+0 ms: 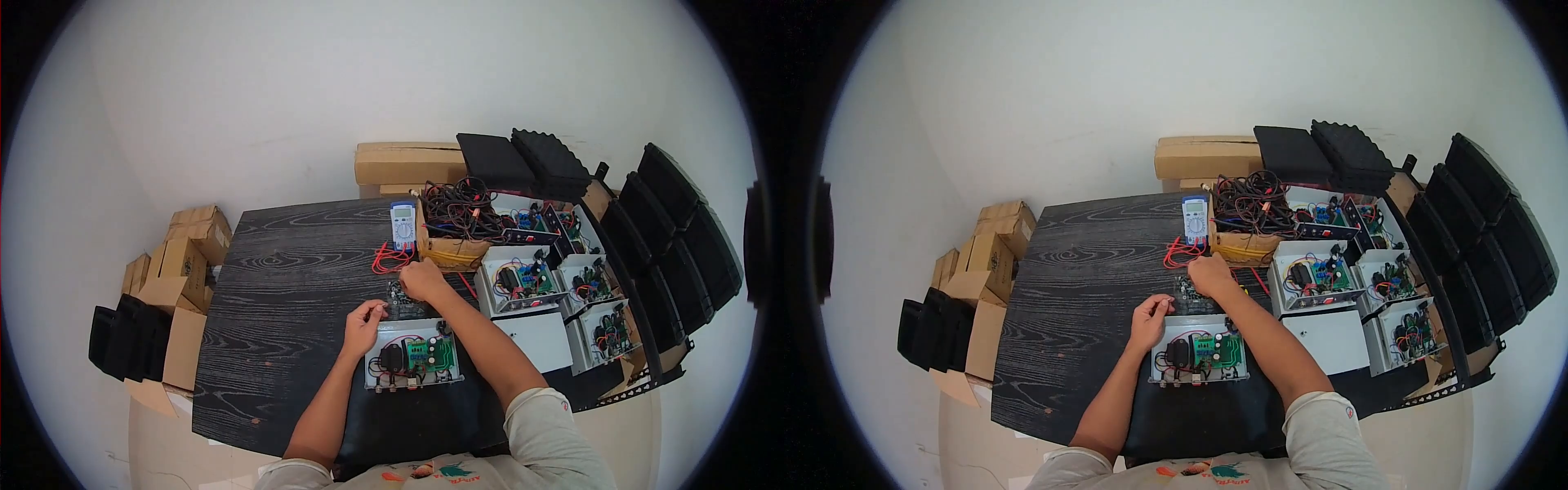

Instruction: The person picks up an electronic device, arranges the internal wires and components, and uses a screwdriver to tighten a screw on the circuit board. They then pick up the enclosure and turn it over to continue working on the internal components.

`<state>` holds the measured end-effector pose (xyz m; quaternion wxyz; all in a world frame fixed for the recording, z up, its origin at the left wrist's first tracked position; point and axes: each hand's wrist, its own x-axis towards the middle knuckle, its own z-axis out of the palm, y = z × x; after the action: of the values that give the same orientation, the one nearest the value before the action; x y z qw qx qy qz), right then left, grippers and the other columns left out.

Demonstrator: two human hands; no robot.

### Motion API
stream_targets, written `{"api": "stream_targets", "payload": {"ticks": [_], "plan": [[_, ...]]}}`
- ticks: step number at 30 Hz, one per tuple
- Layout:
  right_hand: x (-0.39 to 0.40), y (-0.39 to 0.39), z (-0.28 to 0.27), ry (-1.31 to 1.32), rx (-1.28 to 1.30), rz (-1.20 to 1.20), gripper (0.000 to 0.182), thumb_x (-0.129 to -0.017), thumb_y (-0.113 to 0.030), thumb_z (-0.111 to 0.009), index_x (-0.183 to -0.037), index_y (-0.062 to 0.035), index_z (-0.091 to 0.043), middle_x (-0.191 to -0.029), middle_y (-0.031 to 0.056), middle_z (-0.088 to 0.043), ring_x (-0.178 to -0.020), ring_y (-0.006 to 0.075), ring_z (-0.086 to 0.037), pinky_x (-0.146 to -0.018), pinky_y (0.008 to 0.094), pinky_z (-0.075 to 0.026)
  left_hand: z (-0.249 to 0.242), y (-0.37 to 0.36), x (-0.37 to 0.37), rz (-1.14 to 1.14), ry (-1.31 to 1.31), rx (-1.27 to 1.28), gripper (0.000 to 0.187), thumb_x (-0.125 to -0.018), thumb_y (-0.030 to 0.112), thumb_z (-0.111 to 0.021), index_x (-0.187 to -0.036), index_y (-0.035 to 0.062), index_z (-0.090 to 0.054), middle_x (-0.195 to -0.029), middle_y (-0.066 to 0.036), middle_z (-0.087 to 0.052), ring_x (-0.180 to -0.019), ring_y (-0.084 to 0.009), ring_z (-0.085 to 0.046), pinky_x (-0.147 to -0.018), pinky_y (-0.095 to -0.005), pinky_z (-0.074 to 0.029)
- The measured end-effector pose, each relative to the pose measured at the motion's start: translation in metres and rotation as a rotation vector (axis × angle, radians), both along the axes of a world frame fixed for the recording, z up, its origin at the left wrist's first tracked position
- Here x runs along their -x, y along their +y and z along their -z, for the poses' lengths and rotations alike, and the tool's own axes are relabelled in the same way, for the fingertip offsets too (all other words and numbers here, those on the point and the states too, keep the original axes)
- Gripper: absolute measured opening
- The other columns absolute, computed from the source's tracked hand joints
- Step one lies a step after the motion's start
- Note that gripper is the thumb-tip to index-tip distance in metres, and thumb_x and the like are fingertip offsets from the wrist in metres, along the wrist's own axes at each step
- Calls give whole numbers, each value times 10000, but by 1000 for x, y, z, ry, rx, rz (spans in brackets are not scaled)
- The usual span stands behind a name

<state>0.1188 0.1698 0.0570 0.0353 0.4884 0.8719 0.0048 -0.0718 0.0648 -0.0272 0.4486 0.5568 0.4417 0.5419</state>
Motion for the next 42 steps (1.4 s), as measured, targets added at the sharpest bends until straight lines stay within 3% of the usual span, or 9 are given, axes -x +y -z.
{"api": "stream_targets", "payload": {"ticks": [6,18,27,30,34,39,42], "plan": [[-3,3,7,61,-11,-19,72,-853,-186,-755,-891,-161,-811,-952,81,-797,-963,274,-757,-869,456,-510,-3,-2,-1,1,-14,-14,272,-1096,242,-624,-1136,-7,-727,-942,-45,-725,-905,-124,-654,-851,-288,-524],[-5,6,9,99,11,-31,80,-860,-184,-736,-877,-191,-814,-949,56,-797,-958,266,-754,-865,473,-508,4,1,0,8,-24,-34,247,-1094,209,-624,-1133,-12,-727,-936,-44,-721,-895,-117,-647,-838,-283,-523],[11,-4,-3,-93,83,46,194,-854,-98,-713,-1035,-74,-779,-1031,114,-789,-1046,285,-740,-977,492,-424,4,2,-1,-10,-9,-37,241,-1092,206,-618,-1140,3,-738,-910,-40,-733,-874,-96,-656,-810,-263,-522],[11,-4,2,-47,88,35,192,-830,-94,-727,-1011,-102,-791,-998,118,-787,-1054,285,-737,-975,499,-419,3,1,0,-15,-5,-63,235,-1090,196,-619,-1135,-2,-738,-902,-41,-733,-862,-99,-658,-806,-266,-524],[0,-4,-6,169,168,2,163,-781,-204,-801,-912,-111,-769,-982,115,-777,-959,284,-737,-956,476,-428,0,0,-1,-44,41,-81,223,-1085,179,-624,-1129,-10,-733,-906,-44,-731,-858,-104,-658,-802,-273,-529],[-8,-17,-19,768,426,-101,165,-784,-138,-819,-895,-54,-731,-863,51,-741,-784,138,-688,-768,345,-534,4,-1,-1,-52,27,-89,225,-1089,176,-622,-1136,-18,-727,-934,-48,-731,-884,-107,-655,-816,-272,-529],[-2,-28,-14,1029,629,-174,150,-839,-95,-800,-948,-19,-730,-837,3,-715,-767,67,-638,-676,248,-529,6,0,-1,-76,45,-151,204,-1074,150,-631,-1137,-15,-733,-909,-56,-743,-851,-110,-673,-802,-278,-537]]}}
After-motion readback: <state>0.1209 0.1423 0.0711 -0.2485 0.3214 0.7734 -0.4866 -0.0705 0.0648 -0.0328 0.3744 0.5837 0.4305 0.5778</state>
